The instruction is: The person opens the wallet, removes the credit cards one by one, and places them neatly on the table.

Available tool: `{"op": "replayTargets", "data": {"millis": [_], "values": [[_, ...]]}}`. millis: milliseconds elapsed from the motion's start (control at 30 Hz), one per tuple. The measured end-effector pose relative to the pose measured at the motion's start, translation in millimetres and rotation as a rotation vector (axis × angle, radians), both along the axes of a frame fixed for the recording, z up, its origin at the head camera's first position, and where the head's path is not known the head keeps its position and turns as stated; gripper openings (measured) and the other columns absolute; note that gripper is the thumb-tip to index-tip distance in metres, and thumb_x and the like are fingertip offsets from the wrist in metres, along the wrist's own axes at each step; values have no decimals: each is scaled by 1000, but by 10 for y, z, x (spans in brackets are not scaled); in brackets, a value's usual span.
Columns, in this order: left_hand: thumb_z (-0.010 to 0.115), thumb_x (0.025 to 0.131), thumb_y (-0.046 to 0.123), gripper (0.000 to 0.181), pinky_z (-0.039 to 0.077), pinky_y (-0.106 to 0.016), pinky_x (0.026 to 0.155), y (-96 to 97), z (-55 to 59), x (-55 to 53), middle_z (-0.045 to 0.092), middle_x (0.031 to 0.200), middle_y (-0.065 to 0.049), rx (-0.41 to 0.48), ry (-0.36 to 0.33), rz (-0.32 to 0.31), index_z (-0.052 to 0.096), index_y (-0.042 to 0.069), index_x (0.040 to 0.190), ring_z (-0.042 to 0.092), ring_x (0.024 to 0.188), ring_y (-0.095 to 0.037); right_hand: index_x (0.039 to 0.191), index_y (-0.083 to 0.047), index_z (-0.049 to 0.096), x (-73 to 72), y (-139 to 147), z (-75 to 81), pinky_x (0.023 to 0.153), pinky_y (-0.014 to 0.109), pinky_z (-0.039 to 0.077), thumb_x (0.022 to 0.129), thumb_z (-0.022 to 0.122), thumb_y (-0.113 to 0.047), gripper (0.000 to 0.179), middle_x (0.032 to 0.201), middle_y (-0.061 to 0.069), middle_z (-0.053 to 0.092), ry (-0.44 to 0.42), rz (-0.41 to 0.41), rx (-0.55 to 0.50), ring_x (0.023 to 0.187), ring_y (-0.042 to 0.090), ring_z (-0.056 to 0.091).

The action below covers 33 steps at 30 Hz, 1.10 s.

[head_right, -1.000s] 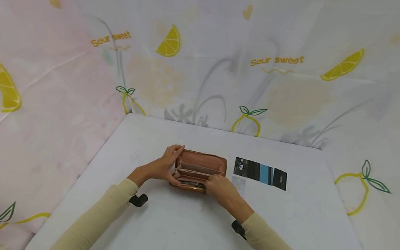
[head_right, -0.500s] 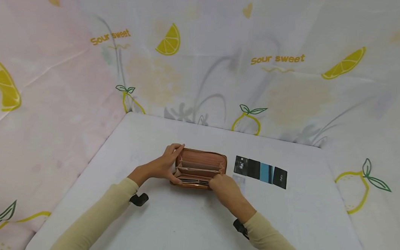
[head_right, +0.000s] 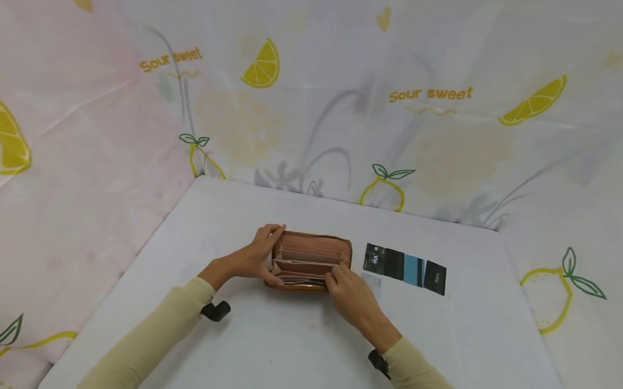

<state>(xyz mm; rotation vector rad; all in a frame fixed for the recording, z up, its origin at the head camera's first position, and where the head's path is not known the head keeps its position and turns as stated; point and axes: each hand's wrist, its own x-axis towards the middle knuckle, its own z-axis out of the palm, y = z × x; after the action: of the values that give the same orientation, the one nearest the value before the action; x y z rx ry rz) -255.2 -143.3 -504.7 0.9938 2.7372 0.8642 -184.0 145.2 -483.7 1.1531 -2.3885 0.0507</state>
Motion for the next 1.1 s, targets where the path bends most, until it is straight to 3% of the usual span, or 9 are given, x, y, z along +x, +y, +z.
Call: {"op": "replayTargets", "data": {"millis": [233, 433, 567, 667, 767, 900, 1100], "values": [[88, 63, 54, 138, 33, -46, 107, 6, 35, -21, 11, 150, -15, 1, -18, 9, 1, 2, 156, 15, 135, -32, 88, 1, 71, 16, -34, 64, 59, 27, 51, 75, 81, 4, 16, 81, 9, 60, -19, -50, 34, 74, 19, 59], [87, 63, 55, 137, 34, -46, 106, 4, 2, -35, 12, 150, -16, -4, -15, 8, 2, 1, 156, 17, 134, -32, 91, 2, 71, -3, 2, 92, 59, 26, 50, 82, 74, 5, 10, 83, 9, 59, -9, 10, 27, 74, 18, 58], [87, 64, 56, 137, 34, -47, 106, 0, -19, -33, 12, 150, -16, 2, -15, -9, 2, 0, 155, 17, 133, -32, 91, 3, 70, 2, 30, 286, 60, 25, 51, 77, 76, 9, 17, 84, 9, 59, 9, 57, -85, 74, 17, 59], [87, 63, 55, 137, 33, -47, 107, -3, -19, -27, 11, 150, -16, 21, -15, -8, 1, 1, 156, 15, 134, -32, 91, 2, 71, -21, 103, 446, 57, 24, 51, 75, 78, 8, 19, 82, 7, 61, -45, 58, -222, 69, 14, 59], [88, 62, 55, 138, 32, -48, 107, -6, -38, -26, 12, 150, -16, 42, -4, -11, 1, 2, 156, 14, 135, -33, 92, 0, 73, -63, 256, 504, 56, 22, 51, 77, 79, 5, 17, 81, 4, 64, -179, -9, -377, 66, 11, 61], [88, 62, 55, 140, 31, -48, 108, -10, -80, -25, 16, 146, -15, 74, 17, -28, -2, 5, 156, 18, 132, -31, 92, -2, 74, -98, 531, 464, 60, 26, 54, 82, 77, -1, 11, 85, 5, 70, -364, -191, -551, 70, 15, 67], [90, 62, 50, 143, 28, -47, 108, -26, -119, -19, 21, 141, -15, 103, 44, -38, -8, 5, 155, 20, 126, -30, 96, -2, 75, -104, 927, 336, 67, 37, 54, 88, 74, -14, 14, 88, 10, 72, -537, -440, -604, 80, 26, 69]]}}
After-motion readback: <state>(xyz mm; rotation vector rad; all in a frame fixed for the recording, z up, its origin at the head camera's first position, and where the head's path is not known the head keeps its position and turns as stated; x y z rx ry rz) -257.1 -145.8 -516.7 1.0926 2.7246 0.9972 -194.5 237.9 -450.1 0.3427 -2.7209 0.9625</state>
